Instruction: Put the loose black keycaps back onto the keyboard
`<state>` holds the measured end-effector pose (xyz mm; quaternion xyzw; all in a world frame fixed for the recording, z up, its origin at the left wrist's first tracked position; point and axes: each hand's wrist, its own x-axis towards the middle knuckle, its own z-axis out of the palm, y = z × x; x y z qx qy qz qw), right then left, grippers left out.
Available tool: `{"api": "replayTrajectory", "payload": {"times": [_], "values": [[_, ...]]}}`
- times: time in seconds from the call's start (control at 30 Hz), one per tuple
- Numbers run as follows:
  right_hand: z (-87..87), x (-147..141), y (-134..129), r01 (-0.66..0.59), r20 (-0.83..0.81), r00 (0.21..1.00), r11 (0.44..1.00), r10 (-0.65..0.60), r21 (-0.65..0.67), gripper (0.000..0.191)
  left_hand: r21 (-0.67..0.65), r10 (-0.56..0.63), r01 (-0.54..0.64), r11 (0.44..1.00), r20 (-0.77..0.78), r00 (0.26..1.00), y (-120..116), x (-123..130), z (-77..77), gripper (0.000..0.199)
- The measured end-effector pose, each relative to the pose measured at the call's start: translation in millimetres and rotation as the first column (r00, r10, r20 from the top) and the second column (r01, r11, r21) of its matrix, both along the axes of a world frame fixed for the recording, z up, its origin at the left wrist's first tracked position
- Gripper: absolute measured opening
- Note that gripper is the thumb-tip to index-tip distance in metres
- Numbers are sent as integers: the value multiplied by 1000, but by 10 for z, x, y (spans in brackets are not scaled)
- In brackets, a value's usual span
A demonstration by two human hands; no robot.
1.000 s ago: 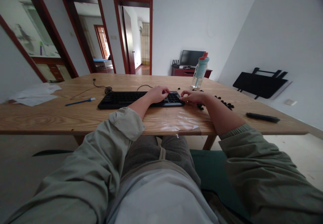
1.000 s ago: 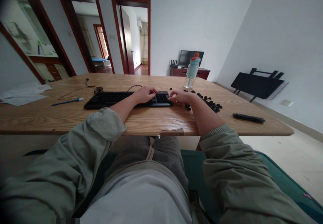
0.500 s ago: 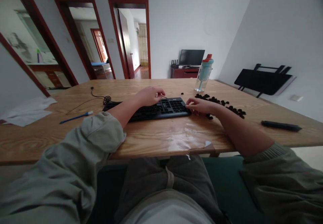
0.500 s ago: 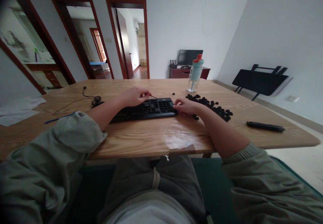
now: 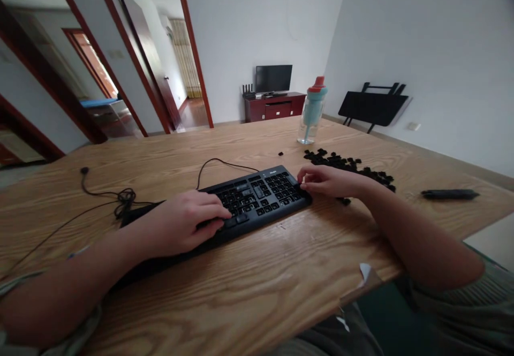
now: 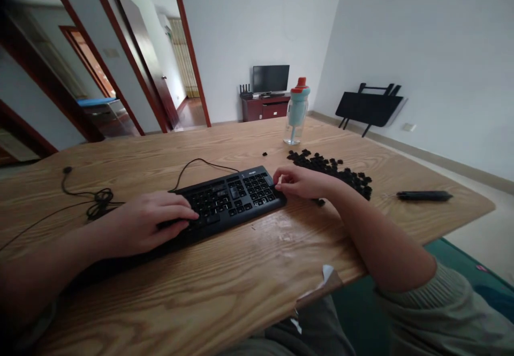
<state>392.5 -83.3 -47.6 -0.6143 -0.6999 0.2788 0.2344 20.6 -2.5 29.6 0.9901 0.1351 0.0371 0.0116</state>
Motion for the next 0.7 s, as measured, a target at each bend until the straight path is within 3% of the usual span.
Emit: {"api": "replayTrajectory", "payload": {"times": [0.13, 0.27, 0.33, 0.4, 0.47, 0.53, 0.63, 0.7], "values": [[-35, -6, 14, 29, 32, 999, 1000, -29, 4, 23, 61, -22, 24, 998, -20, 1000, 3, -28, -73, 33], [35, -30, 31, 2, 54, 999, 999, 1, -54, 20, 177, -25, 14, 984, 63, 998, -55, -55, 46, 29], [96, -35, 56, -36, 74, 996, 994, 44, -103, 18, 261, 7, -47, 964, 151, 989, -100, -176, 121, 25], [147, -36, 97, -58, 122, 990, 989, 74, -134, 16, 297, 118, -202, 933, 278, 953, -135, -372, 145, 22], [172, -30, 150, -90, 161, 980, 985, 114, -149, 16, 231, 348, -475, 849, 432, 832, -147, -595, 108, 24], [168, -16, 202, -133, 178, 971, 979, 160, -157, 18, 113, 569, -713, 692, 522, 635, -124, -793, 41, 29], [137, 20, 233, -152, 199, 963, 976, 182, -158, 20, 14, 698, -867, 498, 587, 410, -27, -976, -39, 36], [126, 36, 208, -158, 178, 966, 973, 188, -166, 23, -33, 725, -886, 462, 590, 356, 50, -1029, -66, 38]]}}
